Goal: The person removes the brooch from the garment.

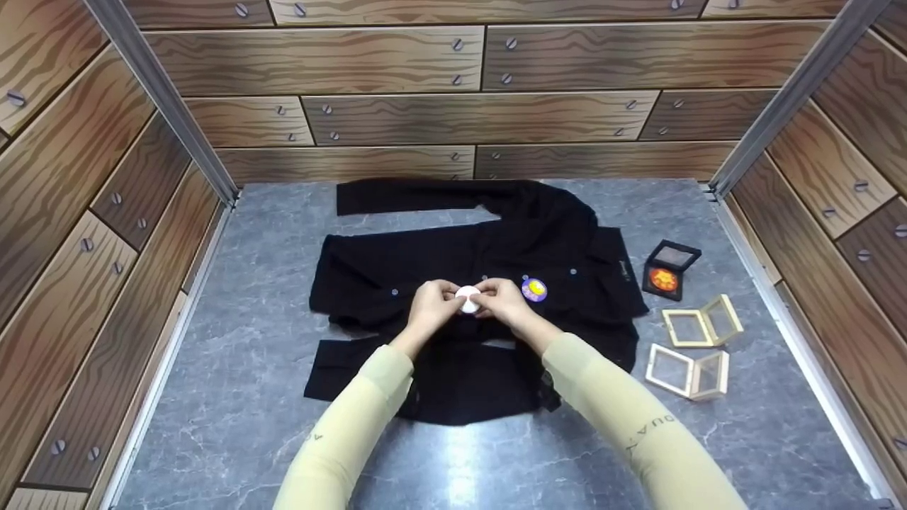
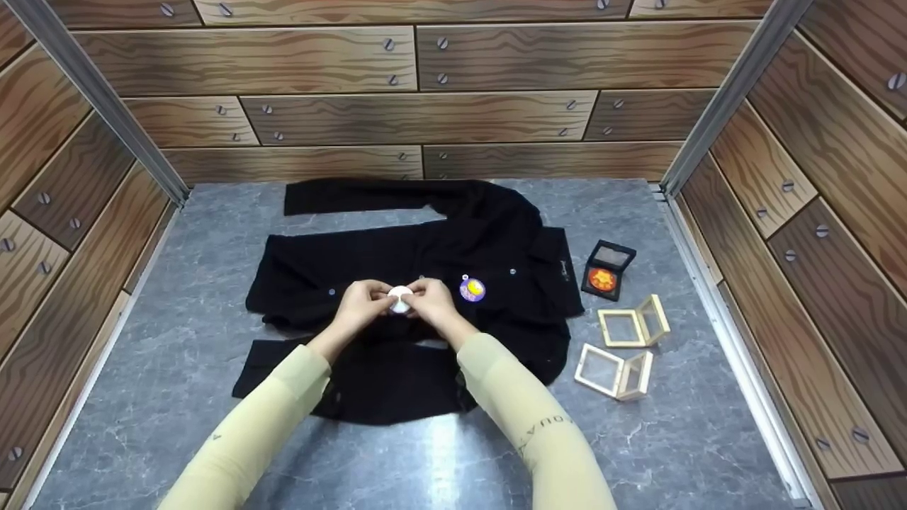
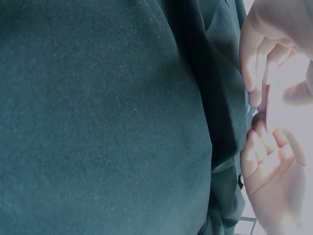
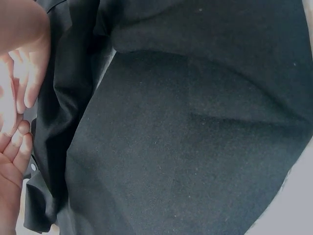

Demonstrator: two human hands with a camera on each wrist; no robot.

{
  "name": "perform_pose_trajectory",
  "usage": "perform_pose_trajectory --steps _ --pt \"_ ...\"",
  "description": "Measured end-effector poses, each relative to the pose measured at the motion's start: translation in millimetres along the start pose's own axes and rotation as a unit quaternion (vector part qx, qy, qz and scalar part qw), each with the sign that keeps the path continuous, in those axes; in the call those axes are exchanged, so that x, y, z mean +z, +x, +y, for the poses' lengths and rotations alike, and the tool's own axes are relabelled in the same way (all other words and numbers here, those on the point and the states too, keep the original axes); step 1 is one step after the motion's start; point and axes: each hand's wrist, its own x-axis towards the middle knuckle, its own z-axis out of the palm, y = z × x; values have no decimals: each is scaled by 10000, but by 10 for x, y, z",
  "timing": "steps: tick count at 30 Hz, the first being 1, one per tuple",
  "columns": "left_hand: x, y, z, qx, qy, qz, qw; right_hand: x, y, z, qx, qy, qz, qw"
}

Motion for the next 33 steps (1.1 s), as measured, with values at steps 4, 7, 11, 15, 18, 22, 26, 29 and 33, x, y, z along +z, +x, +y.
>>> perform_pose_trajectory --steps 4,7,11,15,18,22,26,29,33 --pt "-16 2 4 -25 -110 -34 9999 15 5 -7 70 37 36 10000" --pt "-24 3 13 -98 -180 -52 9998 29 12 -11 152 22 96 9998" --pt "-25 3 18 -208 -170 -65 9996 44 26 -12 278 5 177 9995" --pt "-26 -2 18 -269 -85 -64 9996 56 38 -10 370 48 205 9991" --pt "-25 0 15 -300 -74 -68 9995 61 43 -7 380 77 209 9990" --pt "-26 6 14 -306 -87 -89 9995 63 48 2 373 98 204 9990" --pt "-27 1 12 -239 10 -59 9997 71 50 9 386 106 217 9990" --pt "-24 -13 10 -175 140 17 9997 79 50 12 399 115 223 9989" --pt "-22 -32 17 -142 255 120 9995 85 47 10 419 45 224 9989"
